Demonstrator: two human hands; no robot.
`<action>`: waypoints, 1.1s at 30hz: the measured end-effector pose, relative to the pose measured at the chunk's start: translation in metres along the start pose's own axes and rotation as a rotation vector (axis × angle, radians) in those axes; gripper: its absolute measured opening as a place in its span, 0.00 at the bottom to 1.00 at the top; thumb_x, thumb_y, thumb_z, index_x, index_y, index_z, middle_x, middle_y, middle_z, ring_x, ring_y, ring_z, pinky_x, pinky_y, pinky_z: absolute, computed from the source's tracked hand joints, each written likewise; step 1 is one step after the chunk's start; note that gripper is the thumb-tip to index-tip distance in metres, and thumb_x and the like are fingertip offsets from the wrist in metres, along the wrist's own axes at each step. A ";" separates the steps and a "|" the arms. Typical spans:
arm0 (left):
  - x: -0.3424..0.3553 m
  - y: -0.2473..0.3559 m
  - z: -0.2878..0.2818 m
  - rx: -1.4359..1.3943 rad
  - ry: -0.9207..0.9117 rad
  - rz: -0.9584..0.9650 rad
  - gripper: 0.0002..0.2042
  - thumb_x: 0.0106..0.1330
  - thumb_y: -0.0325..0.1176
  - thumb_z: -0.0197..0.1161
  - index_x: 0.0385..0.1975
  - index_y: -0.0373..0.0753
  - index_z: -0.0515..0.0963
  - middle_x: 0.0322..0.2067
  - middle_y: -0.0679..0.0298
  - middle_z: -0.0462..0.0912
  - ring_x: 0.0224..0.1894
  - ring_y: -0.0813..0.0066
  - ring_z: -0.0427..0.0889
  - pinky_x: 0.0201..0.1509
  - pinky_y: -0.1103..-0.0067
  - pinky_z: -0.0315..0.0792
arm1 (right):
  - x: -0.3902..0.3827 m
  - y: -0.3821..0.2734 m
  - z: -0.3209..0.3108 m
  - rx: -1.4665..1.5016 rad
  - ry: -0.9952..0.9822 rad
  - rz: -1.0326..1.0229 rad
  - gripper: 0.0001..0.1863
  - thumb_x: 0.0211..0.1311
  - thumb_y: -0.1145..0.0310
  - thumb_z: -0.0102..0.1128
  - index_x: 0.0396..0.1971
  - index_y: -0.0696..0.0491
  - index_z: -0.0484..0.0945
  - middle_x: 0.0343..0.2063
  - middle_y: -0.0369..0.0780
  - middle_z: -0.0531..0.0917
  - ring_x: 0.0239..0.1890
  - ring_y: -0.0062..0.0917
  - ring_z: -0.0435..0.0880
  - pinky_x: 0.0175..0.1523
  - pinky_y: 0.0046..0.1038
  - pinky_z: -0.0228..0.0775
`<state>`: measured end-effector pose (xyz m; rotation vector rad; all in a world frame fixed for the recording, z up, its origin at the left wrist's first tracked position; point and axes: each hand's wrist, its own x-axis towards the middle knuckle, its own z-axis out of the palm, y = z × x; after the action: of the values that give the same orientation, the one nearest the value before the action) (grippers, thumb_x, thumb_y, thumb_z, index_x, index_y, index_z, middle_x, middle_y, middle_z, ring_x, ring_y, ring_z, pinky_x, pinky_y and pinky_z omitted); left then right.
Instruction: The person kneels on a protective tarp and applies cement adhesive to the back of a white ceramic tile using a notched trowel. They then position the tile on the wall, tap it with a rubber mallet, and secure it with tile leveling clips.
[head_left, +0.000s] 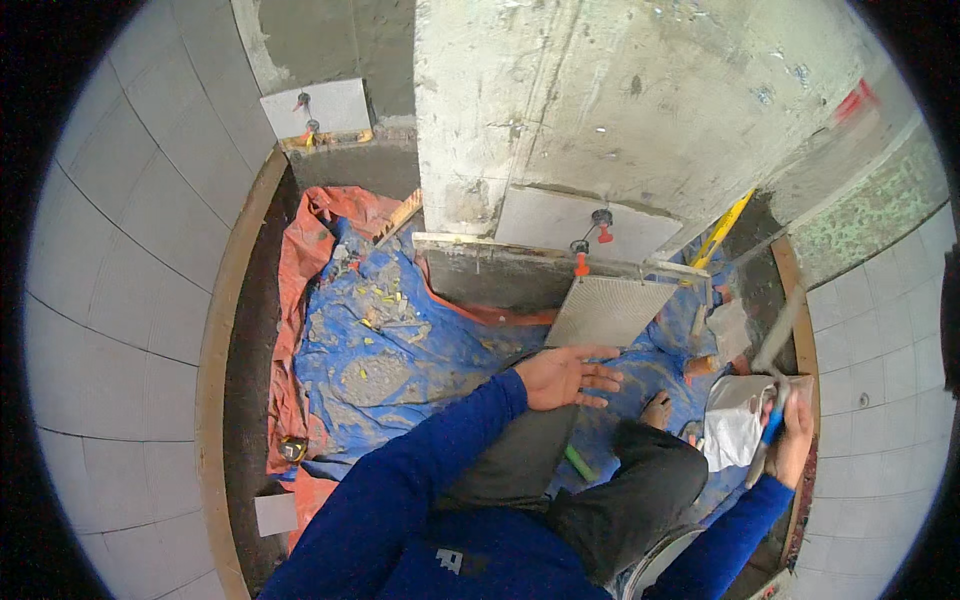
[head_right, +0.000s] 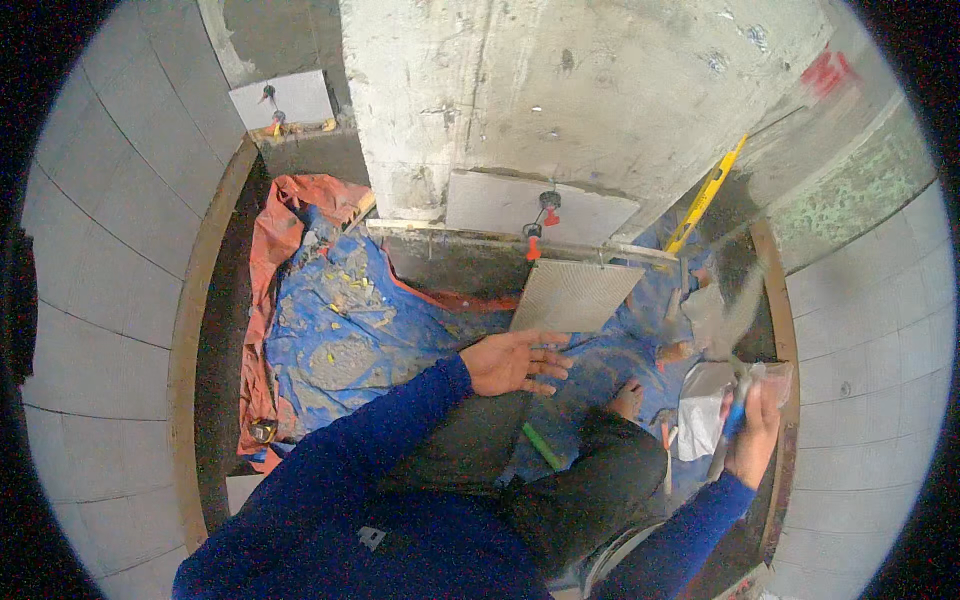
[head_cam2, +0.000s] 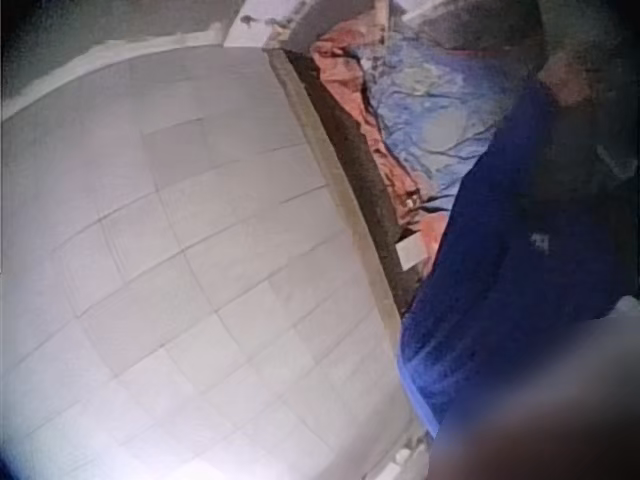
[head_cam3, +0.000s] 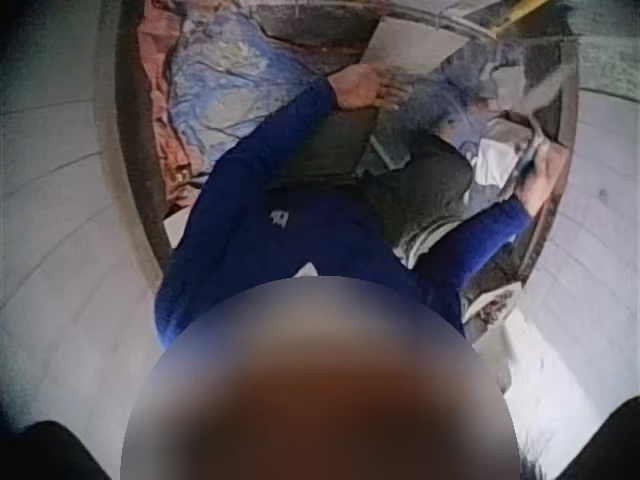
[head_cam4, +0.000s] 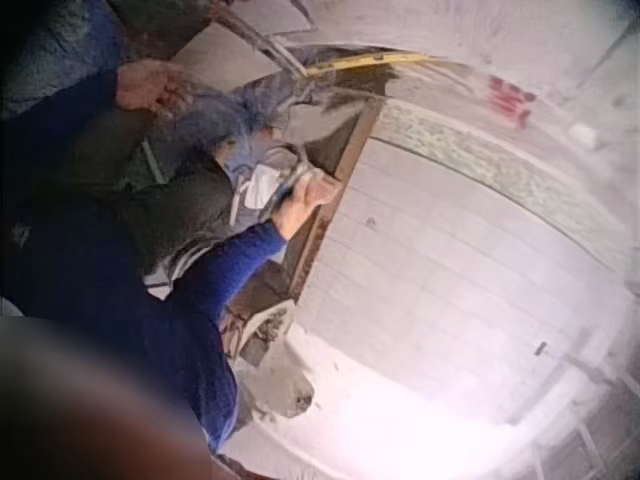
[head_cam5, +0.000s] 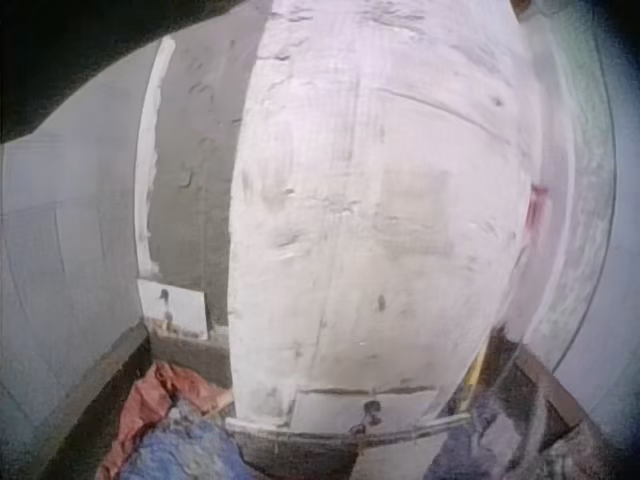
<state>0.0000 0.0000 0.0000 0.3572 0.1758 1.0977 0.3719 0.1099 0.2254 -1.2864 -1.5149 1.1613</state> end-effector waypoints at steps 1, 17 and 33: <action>0.004 -0.004 0.005 -0.001 -0.001 0.012 0.25 0.81 0.51 0.49 0.71 0.43 0.67 0.63 0.54 0.76 0.65 0.60 0.76 0.67 0.56 0.72 | -0.015 0.001 -0.012 0.031 0.036 -0.046 0.19 0.77 0.52 0.58 0.45 0.56 0.80 0.31 0.35 0.81 0.31 0.20 0.78 0.36 0.20 0.69; 0.011 -0.046 -0.006 -0.201 -0.182 0.290 0.37 0.79 0.62 0.45 0.75 0.38 0.59 0.72 0.48 0.66 0.73 0.52 0.66 0.72 0.54 0.67 | -0.147 -0.029 0.247 0.199 -0.652 0.455 0.19 0.69 0.68 0.60 0.57 0.55 0.75 0.30 0.35 0.80 0.26 0.22 0.79 0.28 0.25 0.74; -0.059 -0.070 -0.029 -0.440 -0.208 0.527 0.32 0.80 0.54 0.46 0.76 0.42 0.56 0.75 0.44 0.59 0.77 0.45 0.59 0.74 0.44 0.61 | -0.130 0.047 0.450 -0.409 -0.181 -0.250 0.23 0.64 0.68 0.60 0.56 0.65 0.71 0.43 0.61 0.83 0.45 0.58 0.83 0.53 0.48 0.73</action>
<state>0.0228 -0.0753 -0.0542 0.1173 -0.3623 1.5666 -0.0297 -0.0776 0.0680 -1.2262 -2.0605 0.8504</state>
